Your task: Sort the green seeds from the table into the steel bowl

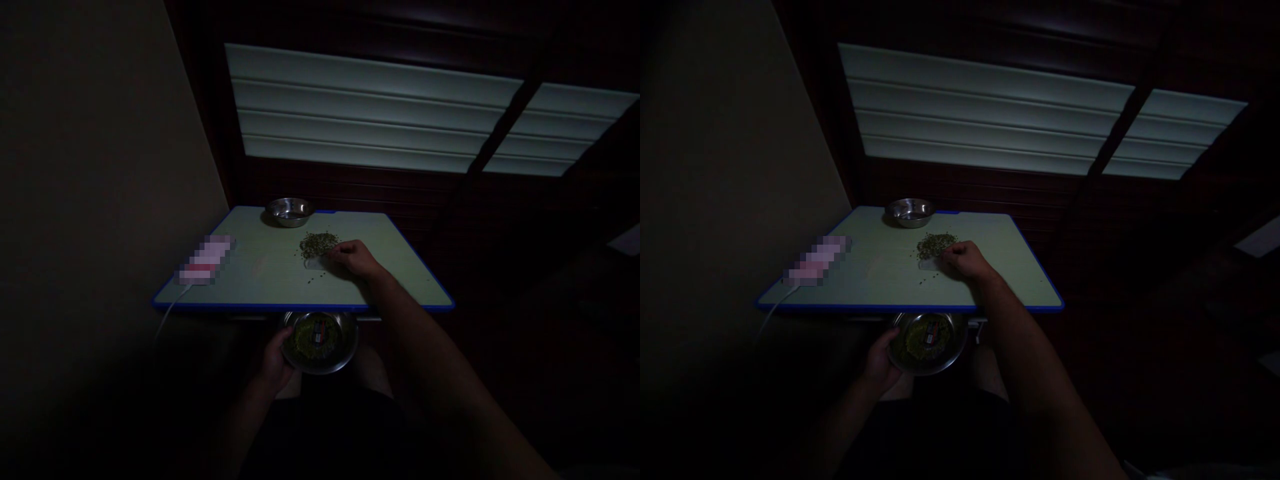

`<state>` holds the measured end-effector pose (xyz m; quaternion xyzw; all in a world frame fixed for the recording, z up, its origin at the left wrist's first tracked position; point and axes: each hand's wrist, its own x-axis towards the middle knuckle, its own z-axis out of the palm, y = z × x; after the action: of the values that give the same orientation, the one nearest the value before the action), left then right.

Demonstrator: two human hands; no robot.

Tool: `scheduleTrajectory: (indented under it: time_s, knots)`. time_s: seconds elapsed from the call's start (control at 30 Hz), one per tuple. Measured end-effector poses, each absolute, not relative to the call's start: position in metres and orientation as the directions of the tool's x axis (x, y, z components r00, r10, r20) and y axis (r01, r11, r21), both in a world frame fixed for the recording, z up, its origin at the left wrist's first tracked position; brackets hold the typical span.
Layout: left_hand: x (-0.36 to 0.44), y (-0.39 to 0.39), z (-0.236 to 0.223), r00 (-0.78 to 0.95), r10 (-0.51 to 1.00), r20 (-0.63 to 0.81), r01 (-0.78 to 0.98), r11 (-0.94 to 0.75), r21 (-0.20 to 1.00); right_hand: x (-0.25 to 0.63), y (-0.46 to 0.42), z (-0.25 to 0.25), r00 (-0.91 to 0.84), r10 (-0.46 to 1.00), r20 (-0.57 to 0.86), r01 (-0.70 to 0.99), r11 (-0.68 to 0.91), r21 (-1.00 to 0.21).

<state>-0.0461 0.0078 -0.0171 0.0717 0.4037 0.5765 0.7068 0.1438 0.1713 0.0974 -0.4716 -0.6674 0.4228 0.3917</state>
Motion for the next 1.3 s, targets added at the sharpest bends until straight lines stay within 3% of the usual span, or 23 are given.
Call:
scheduleTrajectory:
  time_s: [0.17,0.47,0.7,1.3]
  knots:
    - [-0.046,0.007,-0.016,-0.006,0.874,-0.486,-0.761,0.312,0.569,0.146,0.173,0.093,-0.212,0.968,0.136,0.366,0.208,-0.907]
    - [-0.044,0.008,-0.015,-0.012,0.891,-0.454,-0.792,0.269,0.549,0.143,0.173,0.09,-0.345,0.932,0.11,0.417,0.257,-0.872]
    - [-0.043,0.009,-0.011,-0.037,0.879,-0.476,-0.809,0.253,0.53,0.132,0.153,0.096,-0.424,0.905,-0.021,0.397,0.165,-0.903]
    - [-0.042,0.009,-0.011,-0.061,0.878,-0.474,-0.823,0.224,0.521,0.122,0.124,0.112,-0.563,0.811,-0.158,0.369,0.076,-0.926]
